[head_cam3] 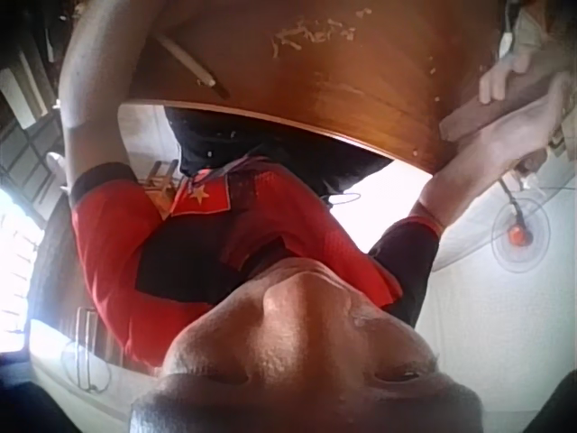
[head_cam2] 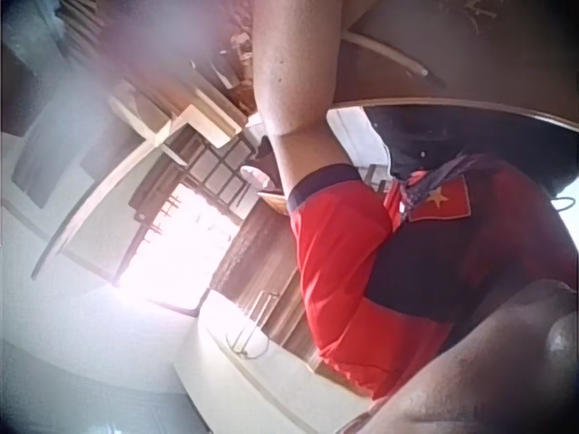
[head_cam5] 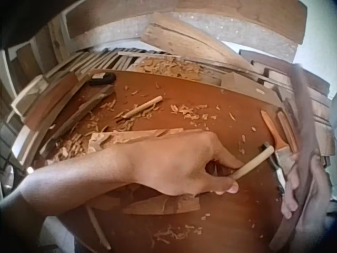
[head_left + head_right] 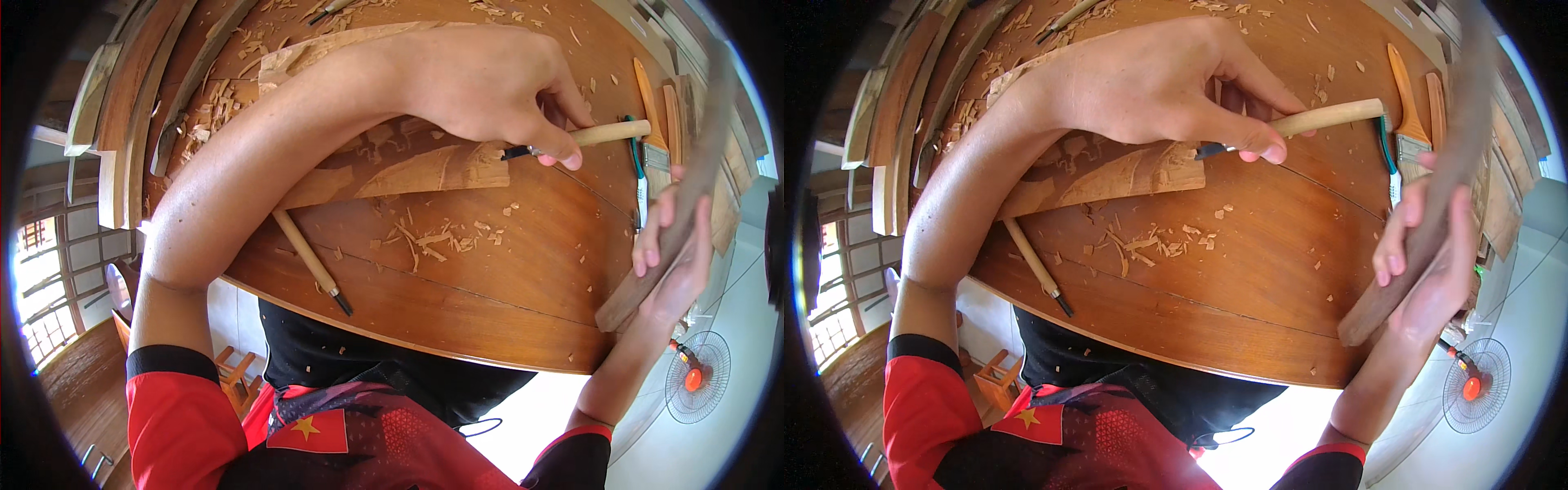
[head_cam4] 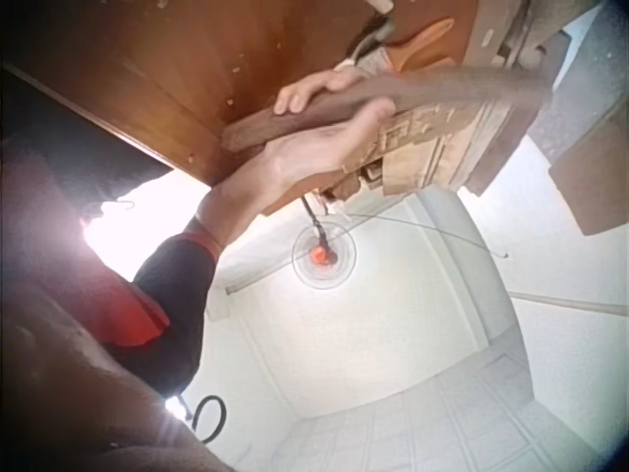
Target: The person carves a design into a piece of wood using a chisel and a wooden mallet.
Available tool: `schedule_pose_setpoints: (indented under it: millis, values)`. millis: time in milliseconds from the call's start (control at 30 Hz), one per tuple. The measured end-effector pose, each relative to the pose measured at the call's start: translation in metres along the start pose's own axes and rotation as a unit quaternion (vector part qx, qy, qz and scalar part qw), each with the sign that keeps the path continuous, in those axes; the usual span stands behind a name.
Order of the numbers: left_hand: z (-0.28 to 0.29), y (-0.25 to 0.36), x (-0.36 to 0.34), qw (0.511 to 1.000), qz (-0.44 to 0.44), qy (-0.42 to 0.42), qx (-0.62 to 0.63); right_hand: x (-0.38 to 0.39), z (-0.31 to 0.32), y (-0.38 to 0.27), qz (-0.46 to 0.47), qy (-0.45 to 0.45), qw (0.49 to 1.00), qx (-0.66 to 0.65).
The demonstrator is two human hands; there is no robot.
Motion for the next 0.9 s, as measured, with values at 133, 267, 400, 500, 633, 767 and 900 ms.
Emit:
schedule_pose_setpoints:
  millis: [133,267,400,500,633,767,900]
  values:
    - [-0.002,-0.003,0.003,1.0,0.002,-0.001,0.006,-0.001,-0.024,0.022,-0.115,-0.057,0.982,0.139]
    - [-0.001,0.004,0.0,1.0,-0.003,-0.023,-0.005,0.002,-0.005,0.001,0.026,0.015,0.999,-0.034]
    - [-0.002,0.001,0.002,0.998,0.009,-0.016,-0.063,0.004,-0.029,0.016,-0.101,-0.091,0.982,0.132]
    - [0.0,0.003,0.001,0.999,0.013,-0.019,-0.043,0.002,-0.008,0.002,0.004,0.002,1.0,-0.018]
    - [-0.002,0.005,0.004,0.996,0.011,-0.03,-0.08,-0.003,-0.022,0.023,-0.124,-0.091,0.976,0.154]
    - [0.0,0.005,0.003,0.997,-0.014,-0.031,-0.062,-0.003,-0.002,0.006,-0.001,0.002,1.0,-0.003]
    - [0.003,-0.001,0.003,0.998,-0.016,-0.025,0.061,-0.003,-0.016,0.018,-0.107,-0.049,0.988,0.102]
Point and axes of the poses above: each hand's wrist, its own x-axis away from the middle knuckle, its own z-axis out of the back of the hand, y = z × x, the point moved 8 cm from there along -x, towards the middle knuckle, and after that the axes turned 13 degrees about -y, right-handed, at the moved point
